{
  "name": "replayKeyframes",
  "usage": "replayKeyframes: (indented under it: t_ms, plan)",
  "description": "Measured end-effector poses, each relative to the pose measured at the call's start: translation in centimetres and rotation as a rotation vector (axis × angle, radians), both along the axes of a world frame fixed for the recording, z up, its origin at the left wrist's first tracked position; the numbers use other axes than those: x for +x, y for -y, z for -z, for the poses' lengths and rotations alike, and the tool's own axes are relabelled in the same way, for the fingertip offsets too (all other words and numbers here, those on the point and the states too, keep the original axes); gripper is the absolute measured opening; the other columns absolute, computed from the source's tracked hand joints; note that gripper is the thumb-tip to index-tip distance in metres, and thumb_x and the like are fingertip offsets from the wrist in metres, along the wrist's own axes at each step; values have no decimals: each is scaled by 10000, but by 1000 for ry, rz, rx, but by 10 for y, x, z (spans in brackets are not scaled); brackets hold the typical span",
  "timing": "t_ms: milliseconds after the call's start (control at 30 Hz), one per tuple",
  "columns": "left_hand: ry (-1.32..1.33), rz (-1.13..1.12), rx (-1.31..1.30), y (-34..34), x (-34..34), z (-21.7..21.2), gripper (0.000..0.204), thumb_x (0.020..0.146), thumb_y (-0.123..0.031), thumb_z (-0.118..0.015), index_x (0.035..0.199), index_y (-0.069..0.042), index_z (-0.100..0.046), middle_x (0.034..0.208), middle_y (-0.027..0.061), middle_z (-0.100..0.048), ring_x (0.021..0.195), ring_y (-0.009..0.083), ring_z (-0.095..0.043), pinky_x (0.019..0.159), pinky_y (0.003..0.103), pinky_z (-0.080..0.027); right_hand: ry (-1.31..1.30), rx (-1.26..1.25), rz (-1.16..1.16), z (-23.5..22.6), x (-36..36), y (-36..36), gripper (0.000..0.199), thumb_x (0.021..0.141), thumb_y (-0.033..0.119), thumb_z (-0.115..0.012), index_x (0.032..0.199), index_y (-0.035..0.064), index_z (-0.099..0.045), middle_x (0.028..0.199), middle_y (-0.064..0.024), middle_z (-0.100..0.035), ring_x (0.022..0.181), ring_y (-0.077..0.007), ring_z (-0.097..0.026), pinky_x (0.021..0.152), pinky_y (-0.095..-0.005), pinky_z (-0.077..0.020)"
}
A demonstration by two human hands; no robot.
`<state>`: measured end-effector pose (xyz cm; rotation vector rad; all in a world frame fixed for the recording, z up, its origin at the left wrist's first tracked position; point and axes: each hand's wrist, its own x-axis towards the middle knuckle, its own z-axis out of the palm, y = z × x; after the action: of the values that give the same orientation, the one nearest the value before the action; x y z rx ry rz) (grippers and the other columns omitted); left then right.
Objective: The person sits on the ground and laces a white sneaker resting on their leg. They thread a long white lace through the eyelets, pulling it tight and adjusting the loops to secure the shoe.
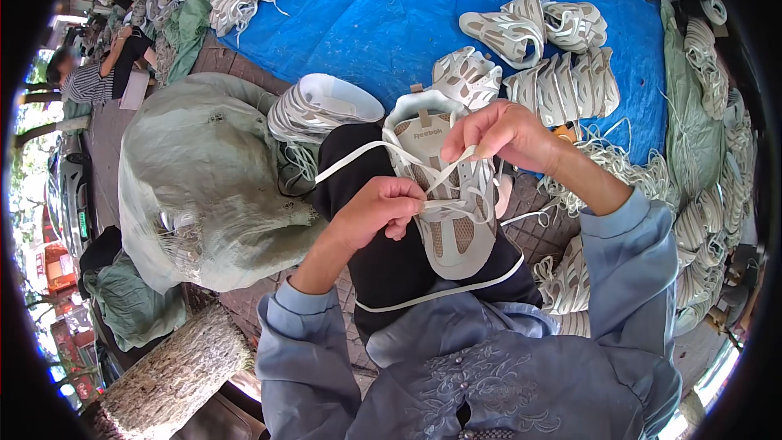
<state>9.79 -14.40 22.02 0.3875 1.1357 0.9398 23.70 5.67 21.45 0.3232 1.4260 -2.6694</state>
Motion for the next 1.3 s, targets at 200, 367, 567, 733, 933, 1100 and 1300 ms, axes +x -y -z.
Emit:
replayKeyframes:
  t_ms: [200, 367, 567, 733, 933, 1100, 1300]
  plan:
    - [-984, 318, 346, -3, 17, 0, 119, 714, -84, -597, 786, -17, -529, 597, 49, -524, 511, 143, -485, 486, 272, -399, -51, -262, 56, 10, -4, 16, 106, 620, 92, -570, 636, -13, -568, 800, -216, -610, 681, -251, -596, 556, -289, -442]
    - [-1753, 297, 605, 1, 46, 2, 169, 606, -26, -616, 681, -55, -468, 689, 63, -499, 655, 241, -518, 520, 338, -436, -22, -293, 160, 21, -2, 12, 84, 667, 71, -541, 647, -9, -558, 722, -172, -600, 663, -237, -598, 503, -264, -428]
    - [-1162, 16, 384, 1, 41, -6, 127, 673, -25, -611, 701, -31, -487, 616, 46, -501, 550, 137, -507, 463, 265, -403, -27, -274, 157, 22, -5, 18, 67, 662, 49, -539, 646, -15, -552, 704, -161, -596, 602, -231, -593, 450, -253, -422]
    - [-476, 90, 16, -2, 21, -30, 155, 742, -90, -615, 684, -11, -496, 559, 11, -504, 511, 30, -444, 454, 224, -370, -24, -199, 145, 18, -11, 30, 63, 646, 46, -554, 625, -12, -546, 697, -158, -596, 570, -221, -584, 404, -244, -403]
    - [-1861, 394, 690, -7, 35, -8, 257, 606, -11, -588, 847, -35, -501, 627, 58, -440, 568, 186, -481, 497, 302, -400, -14, -191, 177, 32, -8, 30, 86, 665, 60, -557, 627, -16, -552, 694, -156, -599, 578, -185, -576, 445, -237, -406]
    - [-2111, 394, 834, -6, 33, -2, 237, 648, -69, -571, 867, -15, -499, 730, 56, -438, 615, 162, -470, 495, 271, -400, -20, -178, 207, 32, -6, 31, 88, 673, 60, -549, 641, -21, -556, 693, -153, -599, 570, -175, -568, 447, -234, -399]
    - [-2143, 330, 951, 1, 32, 1, 150, 660, -62, -580, 785, -26, -507, 743, 56, -456, 601, 153, -481, 480, 246, -416, -61, -173, 203, 34, -7, 30, 92, 682, 62, -539, 652, -24, -556, 694, -151, -598, 586, -181, -581, 441, -232, -401]
